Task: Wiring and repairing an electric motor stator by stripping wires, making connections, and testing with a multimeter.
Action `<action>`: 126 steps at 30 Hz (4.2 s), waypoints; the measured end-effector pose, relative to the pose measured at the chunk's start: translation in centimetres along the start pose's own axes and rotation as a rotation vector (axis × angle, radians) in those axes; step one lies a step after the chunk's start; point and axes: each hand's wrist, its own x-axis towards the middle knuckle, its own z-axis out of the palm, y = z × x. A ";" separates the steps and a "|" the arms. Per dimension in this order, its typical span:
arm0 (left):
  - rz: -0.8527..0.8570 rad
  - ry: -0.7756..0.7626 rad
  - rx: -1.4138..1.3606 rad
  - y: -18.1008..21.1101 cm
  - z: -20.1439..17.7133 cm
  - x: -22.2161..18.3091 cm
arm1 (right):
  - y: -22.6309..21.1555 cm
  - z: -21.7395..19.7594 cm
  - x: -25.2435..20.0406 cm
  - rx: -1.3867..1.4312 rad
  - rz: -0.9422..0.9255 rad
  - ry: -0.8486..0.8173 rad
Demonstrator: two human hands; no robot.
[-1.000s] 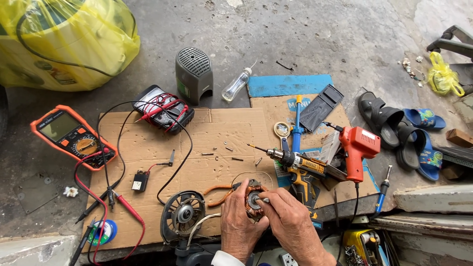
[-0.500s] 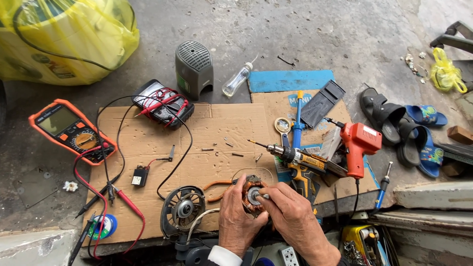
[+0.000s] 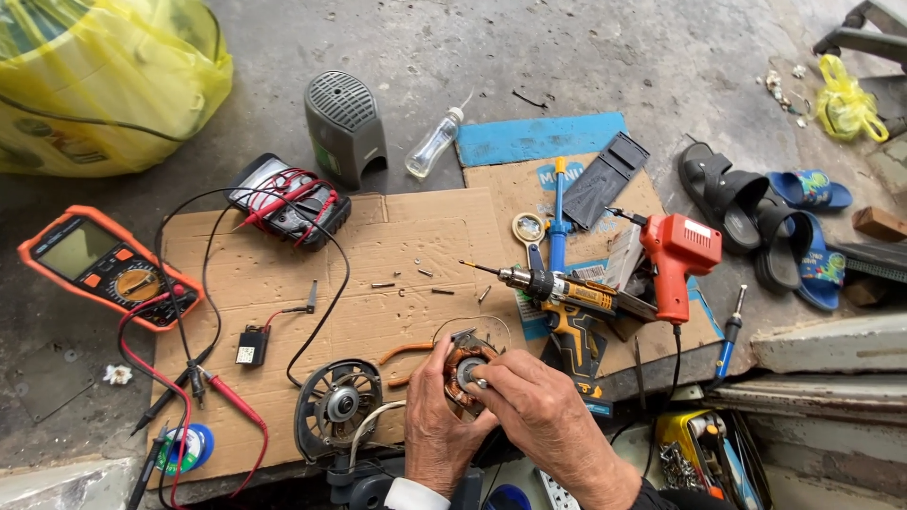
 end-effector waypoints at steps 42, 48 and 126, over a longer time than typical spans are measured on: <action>-0.706 -0.178 -0.241 4.2 -5.8 7.7 | 3.0 4.9 -3.1 0.401 0.751 -0.214; -0.963 -0.070 -0.369 4.5 -6.8 10.8 | 3.0 5.5 0.3 0.643 0.834 -0.346; -1.272 0.251 -0.853 3.2 -7.8 13.5 | 5.8 4.4 4.4 0.388 0.754 -0.605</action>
